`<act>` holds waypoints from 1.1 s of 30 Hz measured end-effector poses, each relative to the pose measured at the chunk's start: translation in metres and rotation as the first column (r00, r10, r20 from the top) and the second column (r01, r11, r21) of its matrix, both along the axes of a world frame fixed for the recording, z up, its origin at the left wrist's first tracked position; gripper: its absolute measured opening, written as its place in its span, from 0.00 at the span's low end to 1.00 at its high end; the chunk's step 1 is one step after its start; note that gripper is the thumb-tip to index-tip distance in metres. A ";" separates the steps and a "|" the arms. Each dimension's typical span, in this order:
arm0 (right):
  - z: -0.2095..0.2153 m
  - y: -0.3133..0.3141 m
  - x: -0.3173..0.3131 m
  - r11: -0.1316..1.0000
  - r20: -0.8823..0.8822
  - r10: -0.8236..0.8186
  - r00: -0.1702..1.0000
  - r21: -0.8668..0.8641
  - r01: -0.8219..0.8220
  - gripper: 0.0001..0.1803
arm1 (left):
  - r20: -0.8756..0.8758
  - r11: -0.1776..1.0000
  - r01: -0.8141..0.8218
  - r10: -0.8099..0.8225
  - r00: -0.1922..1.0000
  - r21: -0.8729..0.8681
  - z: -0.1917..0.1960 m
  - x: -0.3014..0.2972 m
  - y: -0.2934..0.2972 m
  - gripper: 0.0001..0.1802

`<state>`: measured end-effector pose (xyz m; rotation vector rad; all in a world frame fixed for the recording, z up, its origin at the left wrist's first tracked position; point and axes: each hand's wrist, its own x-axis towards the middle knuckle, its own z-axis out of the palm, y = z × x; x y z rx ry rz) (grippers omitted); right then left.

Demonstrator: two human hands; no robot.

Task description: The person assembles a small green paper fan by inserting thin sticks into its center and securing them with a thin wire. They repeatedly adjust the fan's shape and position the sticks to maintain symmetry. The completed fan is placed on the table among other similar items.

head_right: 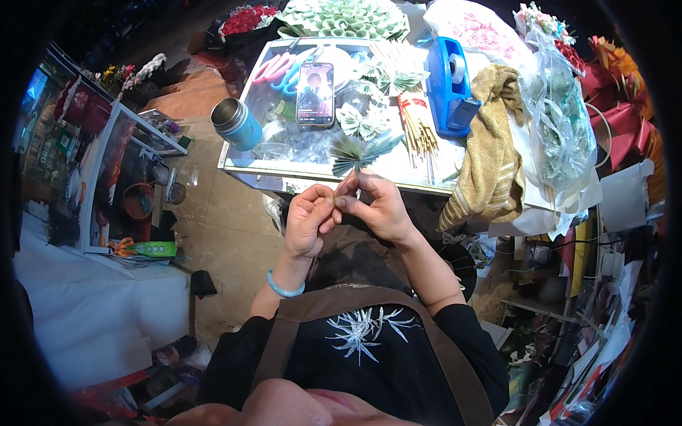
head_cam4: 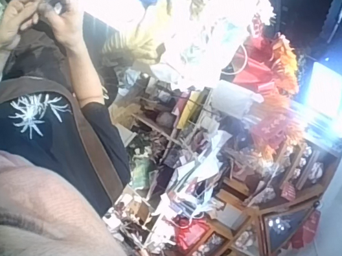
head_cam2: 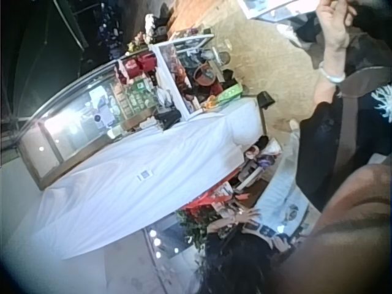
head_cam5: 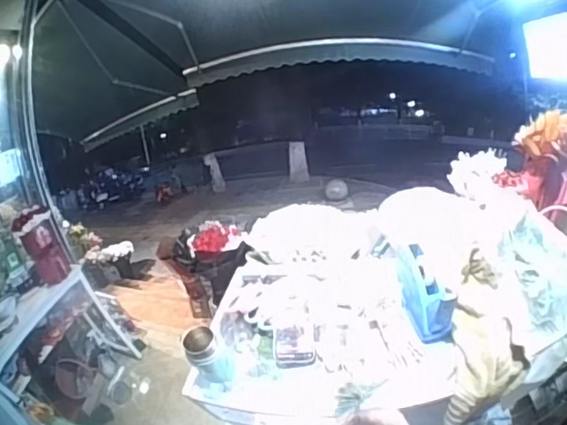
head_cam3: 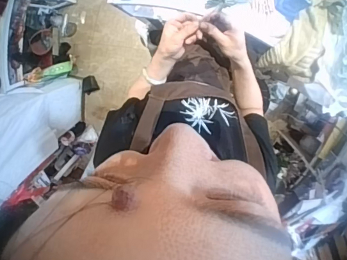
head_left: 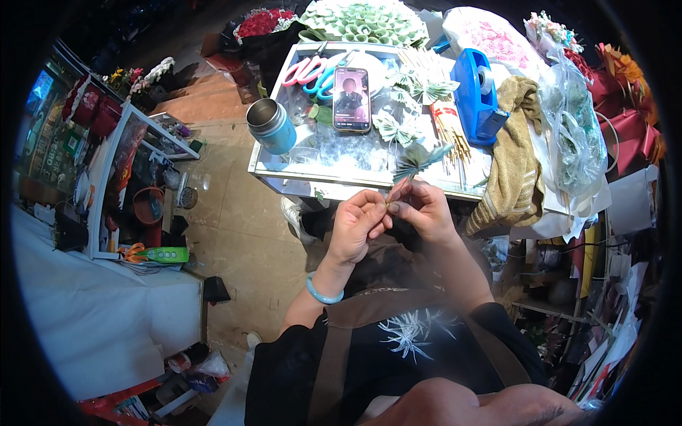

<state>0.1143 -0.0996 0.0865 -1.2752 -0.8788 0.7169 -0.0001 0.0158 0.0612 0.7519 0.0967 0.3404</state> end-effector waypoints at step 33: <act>0.011 0.001 -0.002 0.987 0.052 -0.098 0.994 0.137 0.090 0.05 | -0.048 0.880 -0.227 0.271 0.961 0.418 -0.003 0.003 -0.016 0.07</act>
